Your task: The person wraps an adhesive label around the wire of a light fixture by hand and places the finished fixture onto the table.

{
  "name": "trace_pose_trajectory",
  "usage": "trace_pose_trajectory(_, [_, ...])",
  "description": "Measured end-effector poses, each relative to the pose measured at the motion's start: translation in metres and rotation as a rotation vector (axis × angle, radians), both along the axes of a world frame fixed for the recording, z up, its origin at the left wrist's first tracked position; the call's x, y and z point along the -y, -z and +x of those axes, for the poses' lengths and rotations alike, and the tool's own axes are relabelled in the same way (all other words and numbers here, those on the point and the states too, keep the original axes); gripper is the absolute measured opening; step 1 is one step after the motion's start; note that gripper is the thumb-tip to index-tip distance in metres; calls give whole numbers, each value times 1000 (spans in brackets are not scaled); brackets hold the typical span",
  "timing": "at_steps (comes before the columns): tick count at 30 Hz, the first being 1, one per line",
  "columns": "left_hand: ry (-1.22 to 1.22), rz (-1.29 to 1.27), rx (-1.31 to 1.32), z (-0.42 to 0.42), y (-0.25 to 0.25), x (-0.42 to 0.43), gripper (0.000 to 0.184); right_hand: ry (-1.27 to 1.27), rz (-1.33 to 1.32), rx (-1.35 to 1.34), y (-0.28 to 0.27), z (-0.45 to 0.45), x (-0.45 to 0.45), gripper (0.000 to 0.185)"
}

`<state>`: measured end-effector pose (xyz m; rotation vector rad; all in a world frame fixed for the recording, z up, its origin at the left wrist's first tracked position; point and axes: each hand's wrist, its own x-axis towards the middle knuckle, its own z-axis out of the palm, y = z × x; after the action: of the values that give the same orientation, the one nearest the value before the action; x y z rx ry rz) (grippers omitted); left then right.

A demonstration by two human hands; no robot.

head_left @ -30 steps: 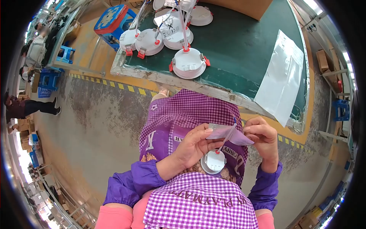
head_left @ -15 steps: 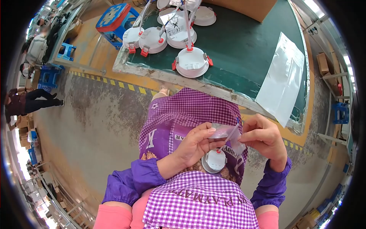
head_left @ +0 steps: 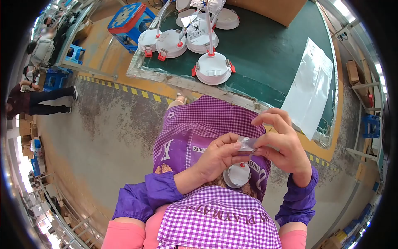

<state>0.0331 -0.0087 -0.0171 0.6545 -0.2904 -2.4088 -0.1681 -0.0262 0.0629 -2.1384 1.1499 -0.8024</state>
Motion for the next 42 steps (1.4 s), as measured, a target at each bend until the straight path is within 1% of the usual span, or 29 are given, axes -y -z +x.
trace_pose_trajectory(6, [0,-47,32,1,-3,-1,18,-47,120,64,10,1,1,15])
trace_pose_trajectory(13, [-19,-75,77,0,-10,-1,17,9,147,67,10,7,1,14])
trace_pose_trajectory(16, [-29,-177,140,1,-7,-2,17,20,152,64,9,8,2,14])
trace_pose_trajectory(22, [-135,-422,355,1,-21,-3,19,12,166,48,5,11,3,15])
trace_pose_trajectory(34, [-199,-413,479,3,-28,-7,15,-7,185,29,0,15,6,13])
trace_pose_trajectory(40, [-197,-477,551,4,-31,-9,17,-10,191,16,-5,17,7,13])
trace_pose_trajectory(42, [-215,-453,523,3,-35,-9,17,-10,189,27,-6,18,7,13])
